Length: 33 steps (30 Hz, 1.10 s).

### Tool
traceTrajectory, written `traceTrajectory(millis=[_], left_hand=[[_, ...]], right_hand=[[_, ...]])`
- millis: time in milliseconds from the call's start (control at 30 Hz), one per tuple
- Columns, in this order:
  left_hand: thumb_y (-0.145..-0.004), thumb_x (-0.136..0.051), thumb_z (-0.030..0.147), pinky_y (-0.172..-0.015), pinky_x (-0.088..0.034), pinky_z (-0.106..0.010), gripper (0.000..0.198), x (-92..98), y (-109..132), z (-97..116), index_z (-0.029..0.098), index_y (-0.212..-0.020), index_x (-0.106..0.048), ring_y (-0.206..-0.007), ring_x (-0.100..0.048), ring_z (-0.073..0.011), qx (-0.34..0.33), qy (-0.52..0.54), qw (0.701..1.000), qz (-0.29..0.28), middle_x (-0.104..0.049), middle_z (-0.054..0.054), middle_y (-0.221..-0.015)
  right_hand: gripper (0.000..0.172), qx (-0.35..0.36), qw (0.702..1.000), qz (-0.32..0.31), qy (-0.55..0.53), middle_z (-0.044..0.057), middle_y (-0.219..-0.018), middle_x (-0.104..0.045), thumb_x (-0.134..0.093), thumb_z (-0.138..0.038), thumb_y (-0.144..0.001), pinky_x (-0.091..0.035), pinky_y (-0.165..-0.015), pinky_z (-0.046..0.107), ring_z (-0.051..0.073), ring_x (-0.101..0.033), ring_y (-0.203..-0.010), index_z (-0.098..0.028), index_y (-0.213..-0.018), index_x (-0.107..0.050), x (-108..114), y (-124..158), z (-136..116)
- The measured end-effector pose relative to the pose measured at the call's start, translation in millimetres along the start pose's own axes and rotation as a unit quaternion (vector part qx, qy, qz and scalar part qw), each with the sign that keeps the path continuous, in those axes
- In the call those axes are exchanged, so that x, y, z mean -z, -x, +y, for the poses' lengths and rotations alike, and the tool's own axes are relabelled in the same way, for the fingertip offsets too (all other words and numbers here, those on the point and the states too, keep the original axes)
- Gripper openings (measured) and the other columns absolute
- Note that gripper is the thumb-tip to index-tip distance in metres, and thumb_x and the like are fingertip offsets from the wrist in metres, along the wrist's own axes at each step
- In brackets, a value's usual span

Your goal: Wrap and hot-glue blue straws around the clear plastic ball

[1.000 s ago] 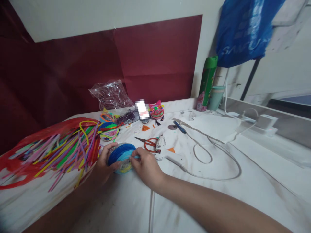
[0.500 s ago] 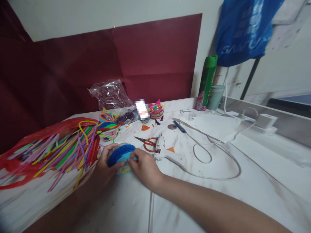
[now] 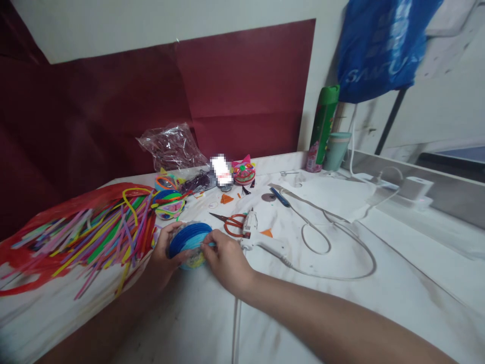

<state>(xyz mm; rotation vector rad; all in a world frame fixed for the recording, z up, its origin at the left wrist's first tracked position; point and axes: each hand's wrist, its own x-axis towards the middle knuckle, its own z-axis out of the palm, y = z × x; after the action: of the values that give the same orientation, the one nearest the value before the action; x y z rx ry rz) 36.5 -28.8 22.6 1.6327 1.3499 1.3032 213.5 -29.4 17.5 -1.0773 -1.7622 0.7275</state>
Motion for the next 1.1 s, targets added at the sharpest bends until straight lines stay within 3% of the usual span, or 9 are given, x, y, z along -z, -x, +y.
traceTrajectory(millis=[300,500,867,1100], left_hand=[[-0.065,-0.070,0.037,-0.085,-0.044,-0.038,0.061,2.1,-0.1,1.7,0.021,-0.117,-0.041,-0.102,-0.055,-0.0257,0.006,0.008,1.000,-0.024,-0.055,-0.008,-0.112],[-0.060,-0.074,0.035,-0.084,-0.044,-0.039,0.061,0.5,1.0,6.1,0.022,-0.112,-0.044,-0.099,-0.056,-0.0256,0.004,-0.043,0.999,0.019,-0.056,-0.006,-0.108],[-0.060,-0.071,0.035,-0.080,-0.047,-0.037,0.062,1.8,-0.1,6.7,0.021,-0.113,-0.044,-0.095,-0.058,-0.0243,0.010,-0.014,1.000,0.015,-0.057,-0.006,-0.106],[-0.059,-0.071,0.034,-0.084,-0.046,-0.039,0.064,0.8,0.3,9.7,0.021,-0.116,-0.044,-0.098,-0.057,-0.0258,0.006,-0.028,1.000,0.012,-0.057,-0.008,-0.110]], right_hand=[[0.006,-0.001,1.000,-0.003,0.006,-0.001,-0.067,-0.059,-0.054,-0.016,-0.082,-0.040,-0.058,0.023,0.013,-0.054,-0.061,-0.019,-0.077,-0.054,-0.1,0.0,-0.6],[0.004,0.008,1.000,-0.006,-0.003,-0.001,-0.067,-0.059,-0.055,-0.017,-0.081,-0.039,-0.055,0.022,0.012,-0.053,-0.058,-0.019,-0.078,-0.053,-1.4,1.7,-1.4],[0.011,-0.003,1.000,-0.011,-0.027,0.003,-0.071,-0.064,-0.051,-0.025,-0.085,-0.044,-0.062,0.026,0.016,-0.059,-0.065,-0.018,-0.081,-0.058,-0.5,3.1,1.9],[0.009,0.015,0.999,-0.027,-0.016,-0.001,-0.065,-0.059,-0.052,-0.020,-0.082,-0.040,-0.054,0.022,0.013,-0.055,-0.059,-0.018,-0.076,-0.058,-0.6,2.3,1.4]])
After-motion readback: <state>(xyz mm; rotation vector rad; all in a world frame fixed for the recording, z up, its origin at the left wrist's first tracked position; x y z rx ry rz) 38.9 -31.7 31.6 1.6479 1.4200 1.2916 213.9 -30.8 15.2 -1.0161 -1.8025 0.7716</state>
